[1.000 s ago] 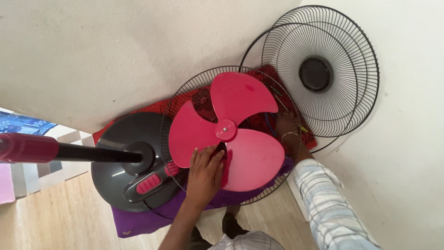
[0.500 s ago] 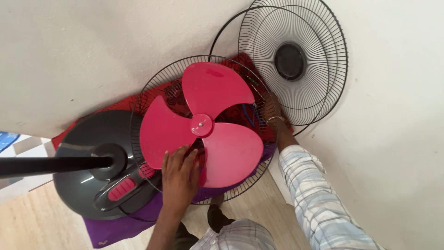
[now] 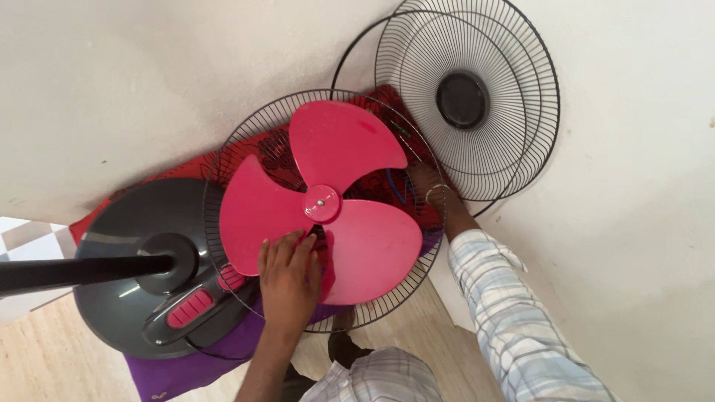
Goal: The person assembles a pink standing fan by attaching the blades to the motor hub, securing them with a nut, and then fitting the front protective cage. The task is performed by hand without visible tools.
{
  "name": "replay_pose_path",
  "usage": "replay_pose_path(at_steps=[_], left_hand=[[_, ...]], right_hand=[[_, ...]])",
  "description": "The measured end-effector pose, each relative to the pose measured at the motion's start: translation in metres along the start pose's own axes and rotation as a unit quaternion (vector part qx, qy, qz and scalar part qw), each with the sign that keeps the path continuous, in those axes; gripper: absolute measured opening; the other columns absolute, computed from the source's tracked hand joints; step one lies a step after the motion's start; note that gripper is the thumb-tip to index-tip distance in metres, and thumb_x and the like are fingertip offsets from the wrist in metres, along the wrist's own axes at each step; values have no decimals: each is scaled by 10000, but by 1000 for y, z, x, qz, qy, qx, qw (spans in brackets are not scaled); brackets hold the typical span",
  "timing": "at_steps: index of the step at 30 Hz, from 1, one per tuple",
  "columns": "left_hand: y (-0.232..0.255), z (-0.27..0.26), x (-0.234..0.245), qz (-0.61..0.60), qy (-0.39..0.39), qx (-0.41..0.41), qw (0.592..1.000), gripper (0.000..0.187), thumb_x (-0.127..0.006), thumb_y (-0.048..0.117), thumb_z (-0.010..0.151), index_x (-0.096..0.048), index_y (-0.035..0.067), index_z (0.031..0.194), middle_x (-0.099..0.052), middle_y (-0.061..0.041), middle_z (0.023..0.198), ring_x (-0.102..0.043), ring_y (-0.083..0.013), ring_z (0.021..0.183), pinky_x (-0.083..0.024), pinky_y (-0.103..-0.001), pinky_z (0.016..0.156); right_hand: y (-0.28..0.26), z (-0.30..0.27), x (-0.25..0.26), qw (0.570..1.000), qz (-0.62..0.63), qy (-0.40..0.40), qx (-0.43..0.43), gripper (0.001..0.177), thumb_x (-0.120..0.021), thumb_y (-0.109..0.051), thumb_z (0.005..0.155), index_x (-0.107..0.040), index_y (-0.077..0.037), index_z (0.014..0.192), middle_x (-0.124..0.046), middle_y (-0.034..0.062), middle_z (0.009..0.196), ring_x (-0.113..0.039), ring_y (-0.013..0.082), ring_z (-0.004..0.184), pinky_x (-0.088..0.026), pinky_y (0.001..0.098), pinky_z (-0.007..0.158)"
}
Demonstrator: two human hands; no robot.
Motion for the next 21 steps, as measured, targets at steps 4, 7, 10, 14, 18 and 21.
replay_pose_path(at_steps=[4,7,10,14,18,21], left_hand=[[-6,-5,-2,-12,-6,-4,1000,284,-654,136,897,-704,53,1164,-664,-144,1201,-618,-337,1150,-376,-554,1131],[-13,-9,-1,-14,-5,-6,1000,306,-656,125,870,-694,52,1164,-656,-155,1187,-604,-359,1137,-376,-564,1119],[-19,-4,5,-24,2,-13,1000,307,-661,114,848,-688,53,1148,-654,-155,1162,-595,-369,1118,-378,-568,1108],[-17,-3,7,-28,10,-22,999,313,-671,102,824,-683,51,1132,-659,-151,1142,-597,-364,1122,-371,-575,1089],[-20,2,5,-30,2,-14,999,308,-672,95,824,-680,58,1130,-659,-151,1143,-594,-364,1139,-367,-569,1093],[-19,6,7,-35,-9,-19,999,326,-674,95,826,-681,55,1149,-654,-170,1155,-584,-377,1138,-355,-579,1081]], right_hand=[[-3,-6,3,998,-31,-48,0,554,-745,-55,775,-578,-39,1303,-603,217,1314,-632,376,1183,-543,455,973],[-8,-11,-1,993,-100,6,65,515,-674,-68,845,-566,-70,1348,-594,223,1337,-616,388,1217,-540,463,991],[-12,-16,6,984,-77,109,121,438,-399,-126,996,-581,-160,1393,-611,237,1283,-612,409,1184,-529,483,976],[-11,-30,16,987,17,131,93,296,-449,-160,998,-654,-104,1203,-687,215,1218,-684,363,1118,-557,476,931],[-9,-36,30,988,45,132,69,353,-511,-147,915,-609,-96,1250,-689,200,1146,-697,358,1003,-567,449,864],[1,-57,39,972,91,205,65,373,-618,-136,847,-629,-74,1215,-683,202,1125,-694,357,971,-573,438,836]])
Point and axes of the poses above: each hand's wrist, its own z-axis towards the middle knuckle, its own x-axis out of the back of the hand, y = z × x, the point moved 1 cm from there along z, towards the middle knuckle
